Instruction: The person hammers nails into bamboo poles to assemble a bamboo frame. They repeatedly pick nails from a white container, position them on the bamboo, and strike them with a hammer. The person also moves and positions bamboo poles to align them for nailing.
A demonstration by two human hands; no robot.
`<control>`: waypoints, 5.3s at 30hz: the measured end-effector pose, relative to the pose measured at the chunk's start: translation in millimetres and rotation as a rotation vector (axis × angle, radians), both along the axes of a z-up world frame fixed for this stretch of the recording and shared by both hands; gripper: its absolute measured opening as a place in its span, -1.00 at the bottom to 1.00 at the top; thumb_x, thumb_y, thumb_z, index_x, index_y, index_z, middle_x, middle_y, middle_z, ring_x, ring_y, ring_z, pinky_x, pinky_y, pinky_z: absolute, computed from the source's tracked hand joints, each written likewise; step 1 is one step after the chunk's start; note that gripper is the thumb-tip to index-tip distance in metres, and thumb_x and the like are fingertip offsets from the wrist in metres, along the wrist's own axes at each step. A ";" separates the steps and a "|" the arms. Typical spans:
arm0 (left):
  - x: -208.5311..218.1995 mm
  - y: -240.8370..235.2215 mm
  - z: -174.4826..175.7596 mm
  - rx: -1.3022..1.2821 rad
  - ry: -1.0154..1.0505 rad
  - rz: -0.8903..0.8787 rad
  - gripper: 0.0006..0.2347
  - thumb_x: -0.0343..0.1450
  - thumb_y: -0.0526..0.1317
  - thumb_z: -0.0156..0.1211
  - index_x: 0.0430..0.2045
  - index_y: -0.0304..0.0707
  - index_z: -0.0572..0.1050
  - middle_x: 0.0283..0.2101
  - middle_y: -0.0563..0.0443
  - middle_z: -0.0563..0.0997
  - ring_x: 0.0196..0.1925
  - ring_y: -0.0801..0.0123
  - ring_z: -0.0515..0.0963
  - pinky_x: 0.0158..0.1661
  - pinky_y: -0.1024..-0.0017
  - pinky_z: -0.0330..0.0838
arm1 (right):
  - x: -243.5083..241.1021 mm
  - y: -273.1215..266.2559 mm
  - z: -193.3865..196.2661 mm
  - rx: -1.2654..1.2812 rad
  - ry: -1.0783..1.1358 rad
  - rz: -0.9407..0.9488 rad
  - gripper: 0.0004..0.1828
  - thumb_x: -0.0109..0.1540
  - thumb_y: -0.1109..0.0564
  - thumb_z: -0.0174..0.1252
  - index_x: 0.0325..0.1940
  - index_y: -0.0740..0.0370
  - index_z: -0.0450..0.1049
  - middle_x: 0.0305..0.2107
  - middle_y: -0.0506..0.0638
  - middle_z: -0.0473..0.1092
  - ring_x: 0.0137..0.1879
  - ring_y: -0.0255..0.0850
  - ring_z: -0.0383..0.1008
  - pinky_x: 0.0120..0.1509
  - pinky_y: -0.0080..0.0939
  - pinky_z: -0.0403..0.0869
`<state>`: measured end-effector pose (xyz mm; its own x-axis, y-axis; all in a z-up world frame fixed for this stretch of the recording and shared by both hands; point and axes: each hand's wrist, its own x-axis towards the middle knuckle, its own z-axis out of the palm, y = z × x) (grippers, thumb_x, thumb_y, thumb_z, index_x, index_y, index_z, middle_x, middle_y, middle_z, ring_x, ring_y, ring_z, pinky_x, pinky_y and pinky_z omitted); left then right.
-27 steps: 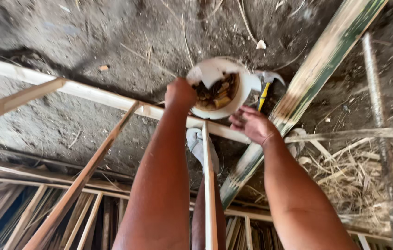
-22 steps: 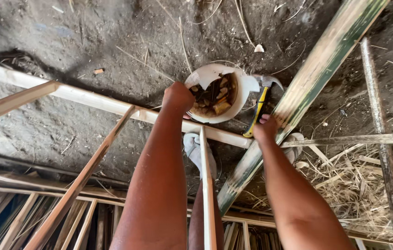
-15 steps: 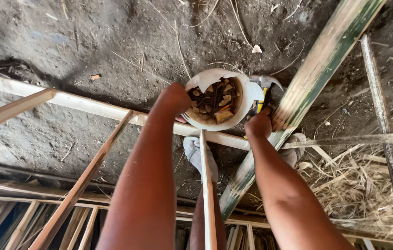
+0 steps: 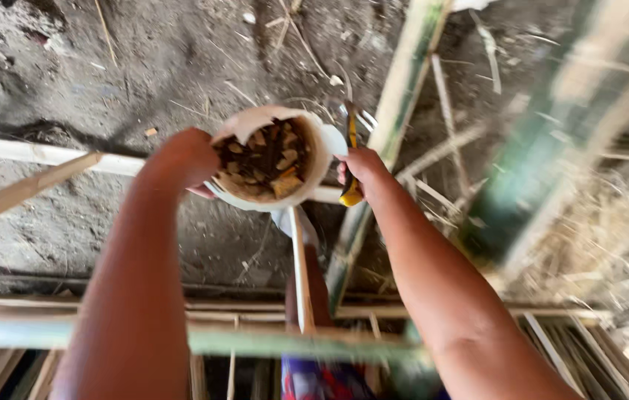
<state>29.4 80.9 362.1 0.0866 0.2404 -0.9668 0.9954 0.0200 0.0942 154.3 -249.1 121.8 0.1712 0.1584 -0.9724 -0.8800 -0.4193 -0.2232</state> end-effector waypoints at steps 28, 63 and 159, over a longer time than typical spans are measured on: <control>-3.9 -370.3 119.5 0.363 -0.650 -0.175 -0.71 0.43 -0.20 0.10 -0.29 -0.59 0.61 -0.36 -0.45 0.67 -0.37 -0.01 0.68 -0.28 0.22 0.57 | 48.0 -238.9 410.5 -0.214 -1.430 0.574 -0.75 0.14 0.28 0.33 -0.14 0.29 0.46 -0.38 0.15 0.56 -0.31 -0.06 0.65 -0.22 -0.07 0.61; 38.5 -429.7 160.4 0.685 -0.871 -0.520 -0.84 0.45 -0.19 0.33 -0.26 -0.28 0.51 -0.30 -0.23 0.64 -0.27 -0.05 0.69 -0.26 0.11 0.58 | 66.8 -245.7 404.6 -0.206 -1.439 0.489 -0.61 0.17 0.27 0.40 -0.04 0.36 0.35 -0.37 0.18 0.55 -0.34 -0.08 0.66 -0.30 -0.22 0.65; -51.5 -471.8 72.0 0.847 -1.150 -0.517 -0.80 0.44 -0.32 0.07 -0.07 -0.22 0.41 -0.16 -0.09 0.56 -0.07 -0.01 0.52 -0.01 0.00 0.34 | -182.7 -374.3 406.8 0.217 -0.149 -0.476 -0.73 0.44 -0.11 -0.11 -0.16 0.09 0.22 -0.60 -0.13 0.13 -0.63 -0.30 0.12 -0.57 -0.19 0.26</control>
